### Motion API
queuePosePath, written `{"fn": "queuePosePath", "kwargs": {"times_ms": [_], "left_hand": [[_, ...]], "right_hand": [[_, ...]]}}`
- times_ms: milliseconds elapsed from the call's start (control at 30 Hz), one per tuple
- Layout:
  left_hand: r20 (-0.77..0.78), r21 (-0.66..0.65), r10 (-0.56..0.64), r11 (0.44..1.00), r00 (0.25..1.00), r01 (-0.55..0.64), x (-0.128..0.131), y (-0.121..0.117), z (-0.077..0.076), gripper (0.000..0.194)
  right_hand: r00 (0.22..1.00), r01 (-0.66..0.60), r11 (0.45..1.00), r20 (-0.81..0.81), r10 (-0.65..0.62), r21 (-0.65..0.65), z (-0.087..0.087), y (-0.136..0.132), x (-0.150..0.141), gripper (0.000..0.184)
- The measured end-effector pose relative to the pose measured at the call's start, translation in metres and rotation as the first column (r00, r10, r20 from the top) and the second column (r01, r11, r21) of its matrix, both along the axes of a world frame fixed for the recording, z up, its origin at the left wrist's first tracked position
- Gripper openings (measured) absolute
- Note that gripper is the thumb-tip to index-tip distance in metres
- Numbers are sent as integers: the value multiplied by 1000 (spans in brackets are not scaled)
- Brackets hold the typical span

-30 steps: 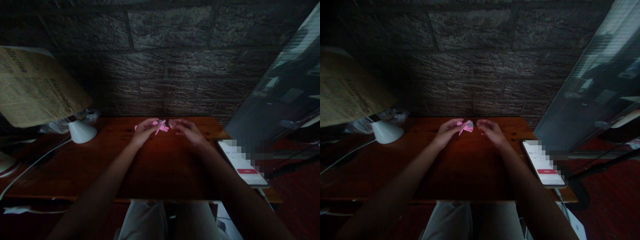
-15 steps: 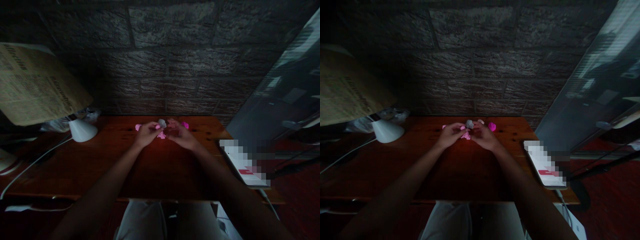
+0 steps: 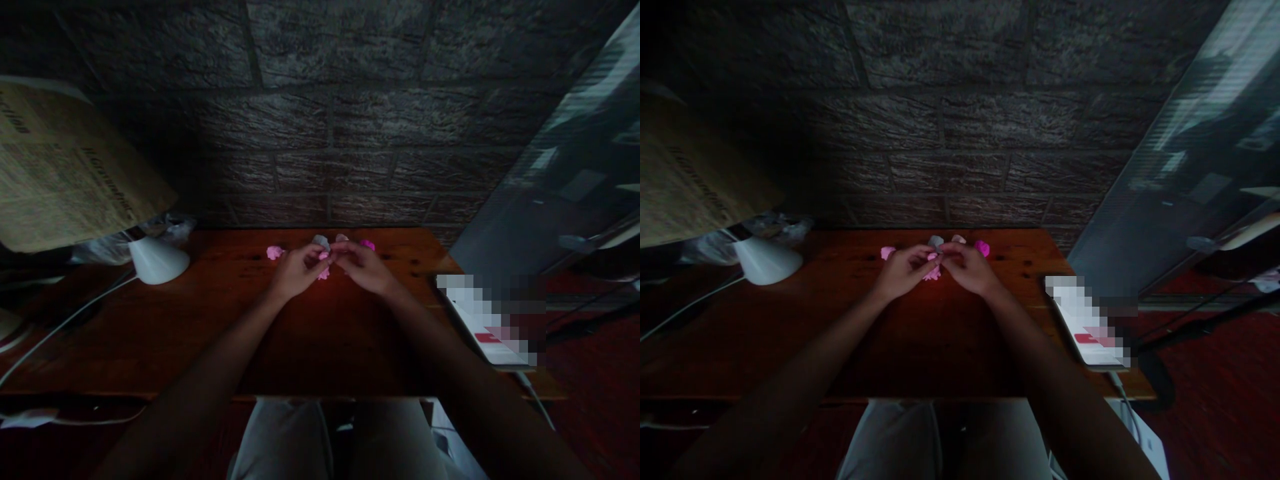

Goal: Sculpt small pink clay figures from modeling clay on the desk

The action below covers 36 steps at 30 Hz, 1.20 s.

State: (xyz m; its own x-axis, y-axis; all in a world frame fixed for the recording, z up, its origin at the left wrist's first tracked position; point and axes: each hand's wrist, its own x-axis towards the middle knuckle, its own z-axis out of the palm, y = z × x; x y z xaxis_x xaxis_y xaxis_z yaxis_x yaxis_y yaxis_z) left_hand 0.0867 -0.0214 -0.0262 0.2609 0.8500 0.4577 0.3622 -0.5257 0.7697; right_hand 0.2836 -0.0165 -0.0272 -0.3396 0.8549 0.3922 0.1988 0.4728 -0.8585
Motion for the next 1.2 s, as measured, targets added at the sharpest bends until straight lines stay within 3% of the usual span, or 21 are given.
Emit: {"fn": "queuePosePath", "kwargs": {"times_ms": [133, 467, 800, 1033, 1200], "left_hand": [[-98, 20, -31, 999, 995, 33, -3, 0, 1, 27], [-117, -28, -101, 995, 988, 98, -12, 2, 6, 34], [-138, -37, 4, 999, 990, -9, -15, 3, 14, 42], [-144, -75, 99, 991, 985, -111, -15, 9, 6, 59], [-166, -91, 123, 986, 978, -140, -12, 10, 0, 62]], "right_hand": [[999, 6, 1000, 54, -8, 29, 1, 0, 1, 23], [999, 24, 1000, 47, -24, 10, 4, -1, 0, 18], [993, 94, 995, 71, -91, -32, 4, 4, 11, 25], [990, -65, 990, 130, 49, 127, 7, 2, 15, 52], [983, -169, 974, 102, 155, 153, -5, -2, 0, 53]]}}
